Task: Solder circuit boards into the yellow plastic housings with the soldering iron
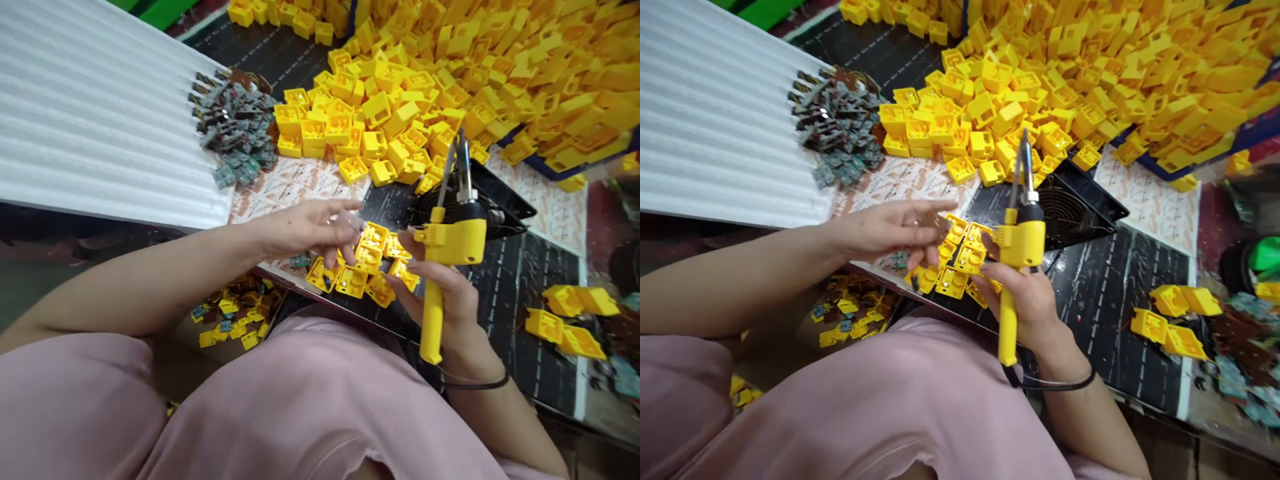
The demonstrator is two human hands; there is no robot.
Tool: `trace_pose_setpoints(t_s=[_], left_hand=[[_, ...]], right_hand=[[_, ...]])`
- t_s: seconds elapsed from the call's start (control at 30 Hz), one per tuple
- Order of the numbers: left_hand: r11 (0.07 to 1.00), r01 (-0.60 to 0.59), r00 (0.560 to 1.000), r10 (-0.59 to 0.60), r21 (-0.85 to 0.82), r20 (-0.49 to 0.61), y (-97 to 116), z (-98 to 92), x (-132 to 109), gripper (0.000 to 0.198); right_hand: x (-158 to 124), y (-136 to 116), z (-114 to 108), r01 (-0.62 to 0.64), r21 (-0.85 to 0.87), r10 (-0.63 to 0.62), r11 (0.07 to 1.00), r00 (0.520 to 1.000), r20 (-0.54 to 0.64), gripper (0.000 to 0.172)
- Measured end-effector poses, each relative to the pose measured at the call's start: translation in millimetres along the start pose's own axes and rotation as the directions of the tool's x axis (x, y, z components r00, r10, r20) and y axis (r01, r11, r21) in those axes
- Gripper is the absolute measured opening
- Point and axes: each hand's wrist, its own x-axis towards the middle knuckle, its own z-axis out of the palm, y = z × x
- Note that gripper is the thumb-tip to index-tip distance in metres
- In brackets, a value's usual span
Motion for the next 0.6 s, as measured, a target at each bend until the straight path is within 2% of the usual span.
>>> trace_pose_setpoints(t_s=[0.1, 0.17, 0.23, 0.3, 0.37, 0.43, 0.5, 0.6], left_hand=[[0.966, 0.11, 0.963, -0.044, -0.235, 0.267, -1, 28.5, 14, 0.071], [0.932, 0.16, 0.945, -0.049, -0.326, 0.325, -5, 34.2, 16, 0.075], [0.944, 0.127, 0.972, -0.057, -0.306, 0.228, -11, 32.9, 12, 0.077], [0.993, 0.002, 0.999, 0.002, -0.114, 0.041, -16, 31.9, 5, 0.071], [0.973, -0.134, 0.983, 0.154, 0.188, -0.097, -18, 36.3, 0, 0.059], [0.894, -0.229, 0.944, 0.301, 0.385, -0.137, -17, 45.6, -2, 0.049], [0.888, -0.269, 0.914, 0.357, 0.373, -0.193, -16, 55.7, 2, 0.045], [0.958, -0.241, 0.937, 0.272, 0.157, -0.219, -21, 64.1, 9, 0.051]], right_hand=[[5, -6, 4, 0.04, 0.057, -0.041, 0.998, 0.999, 0.004, 0.045], [2, -6, 3, 0.022, 0.043, -0.019, 0.999, 0.997, -0.069, 0.041], [-3, -6, 2, -0.009, 0.032, 0.014, 0.999, 0.988, -0.154, 0.037], [-6, -6, 0, -0.038, 0.015, 0.04, 0.999, 0.982, -0.182, 0.036], [-9, -8, 0, -0.06, 0.002, 0.059, 0.998, 0.979, -0.196, 0.037], [-10, -11, 3, -0.065, 0.006, 0.065, 0.998, 0.975, -0.211, 0.037], [-12, -14, 6, -0.085, 0.034, 0.091, 0.996, 0.966, -0.243, 0.035], [-17, -17, 10, -0.158, 0.107, 0.182, 0.982, 0.943, -0.28, 0.034]])
